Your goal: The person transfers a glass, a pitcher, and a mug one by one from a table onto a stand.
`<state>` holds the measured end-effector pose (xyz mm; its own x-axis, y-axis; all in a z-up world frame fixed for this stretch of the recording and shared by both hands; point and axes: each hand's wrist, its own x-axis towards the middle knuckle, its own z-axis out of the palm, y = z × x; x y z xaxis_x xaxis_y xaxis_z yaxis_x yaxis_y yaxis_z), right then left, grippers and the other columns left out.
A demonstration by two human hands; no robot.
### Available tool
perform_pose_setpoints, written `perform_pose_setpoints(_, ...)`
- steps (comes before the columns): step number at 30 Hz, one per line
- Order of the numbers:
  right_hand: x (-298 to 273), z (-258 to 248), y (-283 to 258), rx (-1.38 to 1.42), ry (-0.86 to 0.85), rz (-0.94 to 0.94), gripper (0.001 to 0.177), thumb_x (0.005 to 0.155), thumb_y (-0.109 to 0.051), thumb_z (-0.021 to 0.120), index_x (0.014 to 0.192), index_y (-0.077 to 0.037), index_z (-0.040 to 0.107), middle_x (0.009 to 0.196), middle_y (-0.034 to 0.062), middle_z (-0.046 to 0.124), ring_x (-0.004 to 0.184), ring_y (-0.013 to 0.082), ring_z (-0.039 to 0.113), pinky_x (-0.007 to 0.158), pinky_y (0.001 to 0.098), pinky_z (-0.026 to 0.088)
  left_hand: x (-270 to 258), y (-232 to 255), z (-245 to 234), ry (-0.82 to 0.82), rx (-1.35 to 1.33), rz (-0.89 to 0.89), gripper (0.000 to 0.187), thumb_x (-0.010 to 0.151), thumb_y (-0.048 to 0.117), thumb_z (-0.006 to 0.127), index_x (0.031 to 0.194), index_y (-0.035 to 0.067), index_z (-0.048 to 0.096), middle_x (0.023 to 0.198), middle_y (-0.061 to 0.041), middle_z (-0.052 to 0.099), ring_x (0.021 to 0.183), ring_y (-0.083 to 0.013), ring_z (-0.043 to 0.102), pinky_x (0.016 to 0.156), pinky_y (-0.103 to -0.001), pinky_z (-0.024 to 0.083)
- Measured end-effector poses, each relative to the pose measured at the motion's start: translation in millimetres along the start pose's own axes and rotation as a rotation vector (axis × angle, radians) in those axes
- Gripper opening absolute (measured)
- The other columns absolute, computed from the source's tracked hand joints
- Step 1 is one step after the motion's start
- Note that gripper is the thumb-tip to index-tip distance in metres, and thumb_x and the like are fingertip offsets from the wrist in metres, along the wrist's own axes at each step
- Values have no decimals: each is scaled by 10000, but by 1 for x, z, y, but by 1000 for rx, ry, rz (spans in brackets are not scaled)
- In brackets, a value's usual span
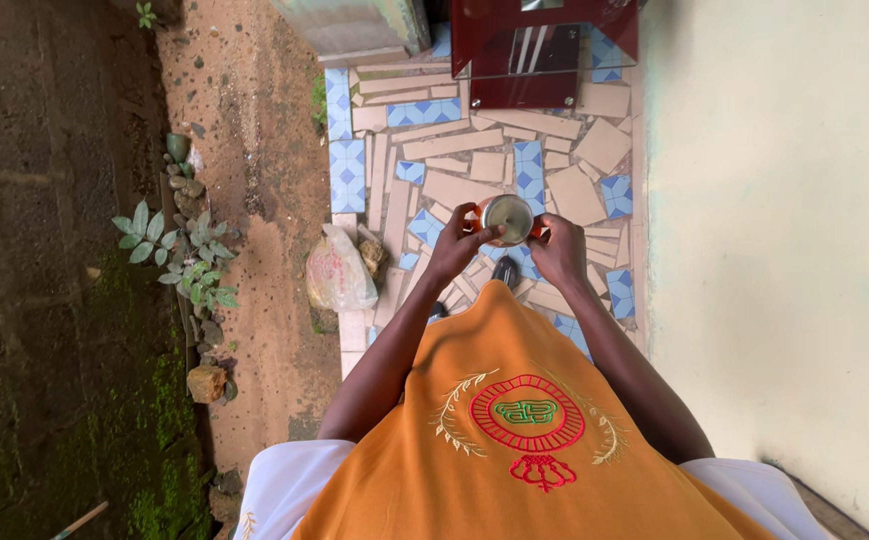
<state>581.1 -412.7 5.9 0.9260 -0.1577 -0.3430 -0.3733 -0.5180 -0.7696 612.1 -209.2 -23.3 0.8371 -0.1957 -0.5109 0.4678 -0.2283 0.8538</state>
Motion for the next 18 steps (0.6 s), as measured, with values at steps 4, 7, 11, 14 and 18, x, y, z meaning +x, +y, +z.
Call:
perform_pose_setpoints(4,8,-13,17,32,-7,37,170,836,-62,750,1001,-22,740,750,148,740,625,215,726,607,355,539,14,4,16,-25,53,-34,1032,705,542,833,1486,0,429,1227,-276,651,992,-307,679,789,-383,564)
perform_pose_setpoints(7,14,-19,25,17,70,-62,188,804,-57,769,985,-15,741,769,139,743,635,204,715,605,355,535,25,9,24,-43,91,-44,1038,704,549,834,1487,4,423,1236,-276,636,1026,-306,683,809,-383,576)
perform_pose_setpoints(11,20,-26,31,35,32,53,195,830,-67,757,1018,-21,741,727,142,732,599,215,695,592,365,523,38,16,34,-60,103,-55,1048,688,541,843,1480,4,416,1249,-275,623,1041,-318,682,818,-405,581)
perform_pose_setpoints(14,29,-32,33,54,43,74,206,834,-73,756,1032,-17,739,726,137,730,598,207,697,587,362,524,46,23,37,-75,136,-42,1030,705,557,832,1473,-1,434,1256,-275,634,1072,-325,690,876,-407,567)
perform_pose_setpoints(18,39,-35,35,56,62,71,204,822,-62,759,1016,-3,740,733,130,732,604,207,699,584,362,526,61,27,40,-98,122,-32,1035,724,555,837,1480,-12,417,1261,-282,633,1118,-331,680,951,-401,546)
